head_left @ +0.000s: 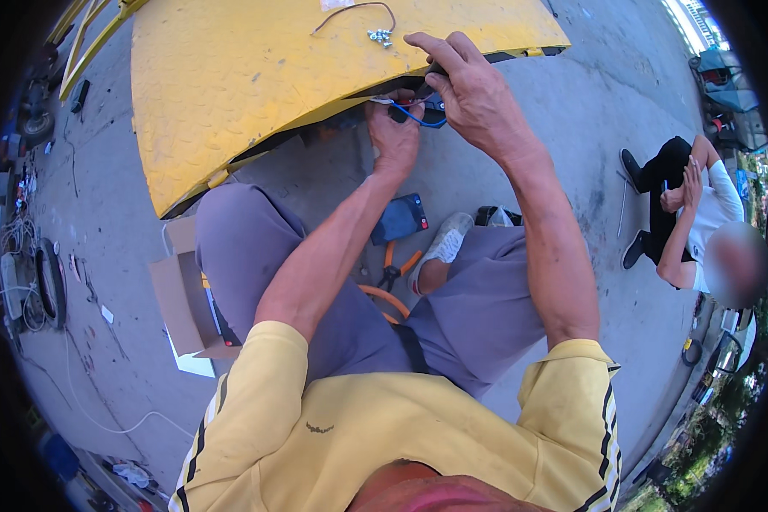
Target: The person sits on the ground and uses pliers and a screwdriver to strip, twist, and connect wires to a small black electronic device. They repeatedly strip wire ends, twist them together, and attach them to terminals on the device.
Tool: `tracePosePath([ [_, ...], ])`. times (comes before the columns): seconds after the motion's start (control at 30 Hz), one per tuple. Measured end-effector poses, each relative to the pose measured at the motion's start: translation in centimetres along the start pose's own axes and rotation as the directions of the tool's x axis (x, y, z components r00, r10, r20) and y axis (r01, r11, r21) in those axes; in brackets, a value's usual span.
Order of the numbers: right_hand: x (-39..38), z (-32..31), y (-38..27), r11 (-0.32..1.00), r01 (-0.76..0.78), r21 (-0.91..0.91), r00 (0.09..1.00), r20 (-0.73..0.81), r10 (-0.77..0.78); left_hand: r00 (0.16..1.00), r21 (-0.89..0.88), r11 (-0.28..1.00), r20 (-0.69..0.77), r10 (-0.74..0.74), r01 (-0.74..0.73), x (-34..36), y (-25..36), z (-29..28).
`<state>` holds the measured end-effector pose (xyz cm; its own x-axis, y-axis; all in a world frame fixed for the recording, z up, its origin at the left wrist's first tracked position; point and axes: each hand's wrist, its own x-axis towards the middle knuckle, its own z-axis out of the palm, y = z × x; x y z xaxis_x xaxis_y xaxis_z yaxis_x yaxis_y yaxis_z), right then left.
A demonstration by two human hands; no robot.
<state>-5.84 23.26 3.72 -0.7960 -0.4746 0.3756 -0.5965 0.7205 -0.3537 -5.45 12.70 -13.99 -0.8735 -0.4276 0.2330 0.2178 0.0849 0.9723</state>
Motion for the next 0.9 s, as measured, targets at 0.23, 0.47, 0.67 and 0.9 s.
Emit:
tracePosePath([
  [0.23,0.1,0.3,-1.1,0.984,-0.01,-0.179,0.998,-0.063,-0.001,0.999,-0.129,0.991,-0.021,-0.045,0.042,0.3,1.5,0.7],
  [0.47,0.1,0.9,-0.7,0.977,-0.11,-0.181,0.993,-0.05,0.103,0.999,-0.023,0.999,0.007,-0.047,0.047,0.2,0.5,0.9],
  [0.67,-0.1,-0.1,-1.0,1.0,0.016,0.021,0.995,-0.096,-0.014,0.996,-0.061,0.996,-0.058,-0.072,0.069,0.1,-1.0,1.7],
  [0.9,0.3,0.3,-0.9,0.955,-0.147,-0.259,0.988,-0.002,0.152,0.994,0.003,0.994,-0.014,-0.108,0.108,-0.2,0.5,1.0],
])
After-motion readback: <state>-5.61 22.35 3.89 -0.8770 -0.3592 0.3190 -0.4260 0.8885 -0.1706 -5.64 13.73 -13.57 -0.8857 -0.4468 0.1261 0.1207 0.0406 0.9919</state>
